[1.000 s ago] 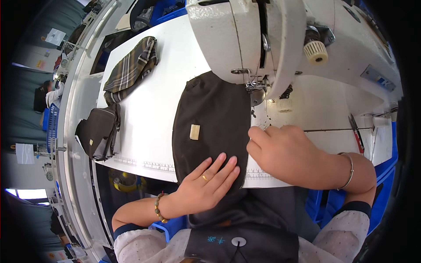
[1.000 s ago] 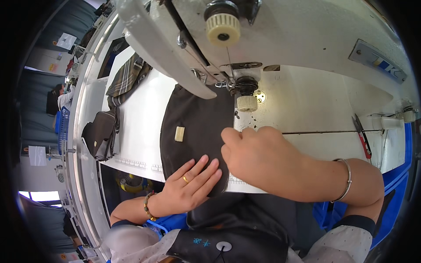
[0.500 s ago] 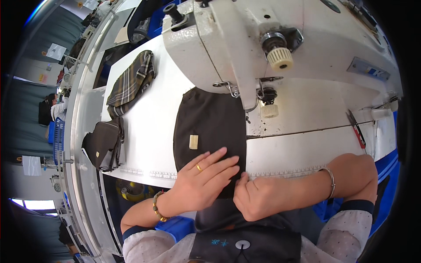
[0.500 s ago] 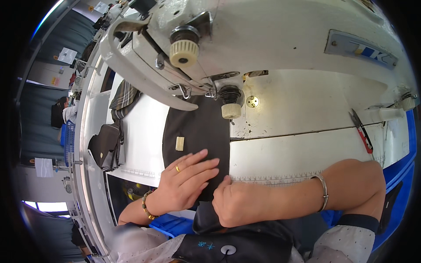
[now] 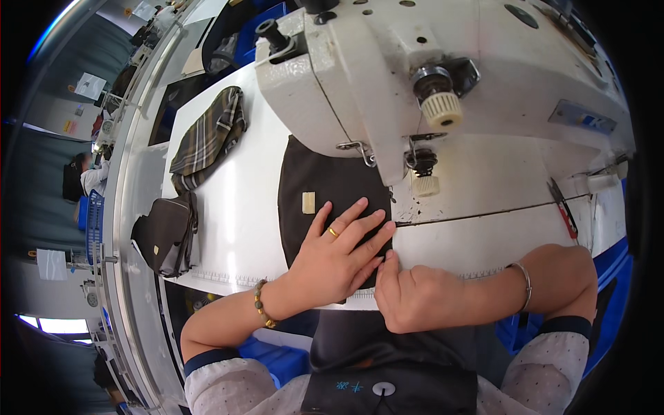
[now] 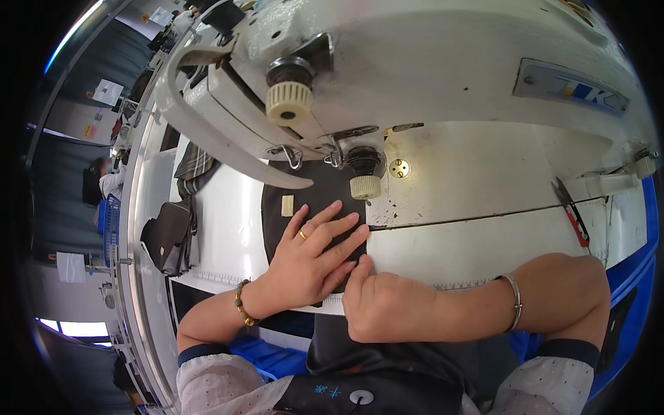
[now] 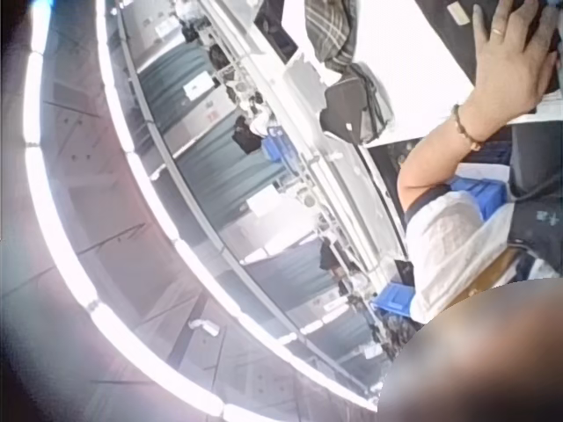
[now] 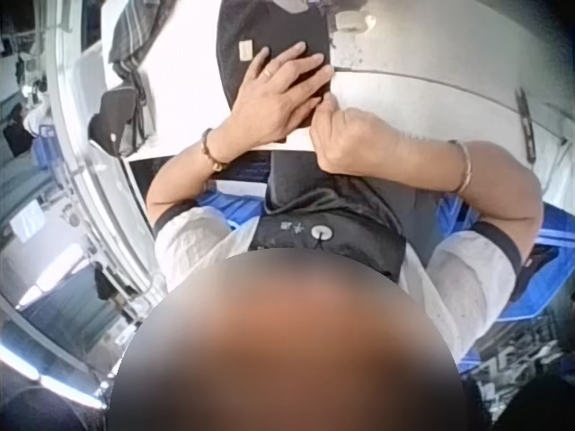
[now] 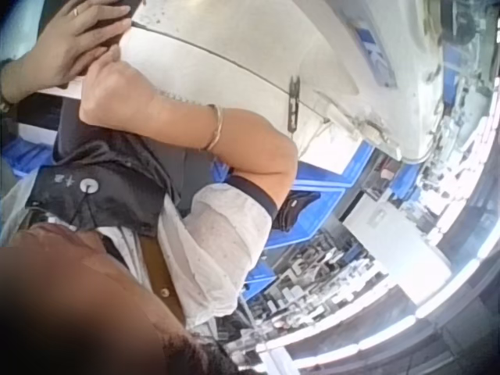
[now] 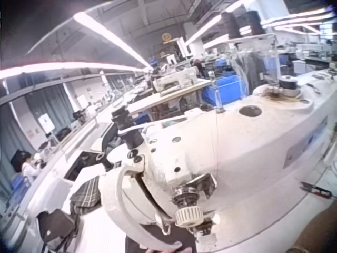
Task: Sewing a small leather bag or pouch using an industrial sewing machine.
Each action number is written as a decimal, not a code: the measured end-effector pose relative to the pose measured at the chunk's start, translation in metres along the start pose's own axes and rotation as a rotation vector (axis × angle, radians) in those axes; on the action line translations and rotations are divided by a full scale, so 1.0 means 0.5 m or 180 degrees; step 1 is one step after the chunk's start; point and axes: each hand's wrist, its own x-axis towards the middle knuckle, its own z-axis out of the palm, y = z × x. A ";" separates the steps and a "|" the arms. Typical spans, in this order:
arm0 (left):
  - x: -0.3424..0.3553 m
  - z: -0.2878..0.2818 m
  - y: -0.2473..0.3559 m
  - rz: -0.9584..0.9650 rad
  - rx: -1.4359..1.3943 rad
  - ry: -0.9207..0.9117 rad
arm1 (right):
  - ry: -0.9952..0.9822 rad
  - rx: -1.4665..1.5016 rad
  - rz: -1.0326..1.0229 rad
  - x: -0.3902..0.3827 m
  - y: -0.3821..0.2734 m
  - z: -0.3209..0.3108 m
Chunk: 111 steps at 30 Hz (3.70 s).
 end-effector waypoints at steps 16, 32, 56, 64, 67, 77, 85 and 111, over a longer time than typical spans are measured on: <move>0.096 0.012 -0.104 0.0603 0.0273 0.0881 | -0.0093 -0.0083 0.0380 0.002 0.067 0.047; 0.099 0.007 -0.145 0.0828 -0.0072 0.1009 | -0.0822 0.0285 0.0532 0.001 0.096 0.029; 0.064 0.002 -0.031 0.0170 0.0459 0.0631 | 0.0364 0.0398 0.0288 0.007 0.077 0.010; 0.073 0.016 -0.023 0.0134 0.0678 0.0773 | 0.0808 0.0478 0.0193 0.006 0.071 0.021; 0.078 0.014 -0.031 0.0107 0.0659 0.0813 | 0.0717 0.0420 0.0170 0.003 0.074 0.028; 0.079 0.023 -0.044 0.0090 0.0500 0.1096 | 0.0314 0.0566 0.0164 0.001 0.083 0.024; 0.045 0.009 -0.040 0.0129 0.0756 0.0984 | -0.0048 0.0892 0.1097 0.027 0.100 -0.009; -0.110 0.079 0.082 -0.0499 -0.0036 0.1384 | 0.3256 0.0774 0.6618 -0.743 -0.389 -0.729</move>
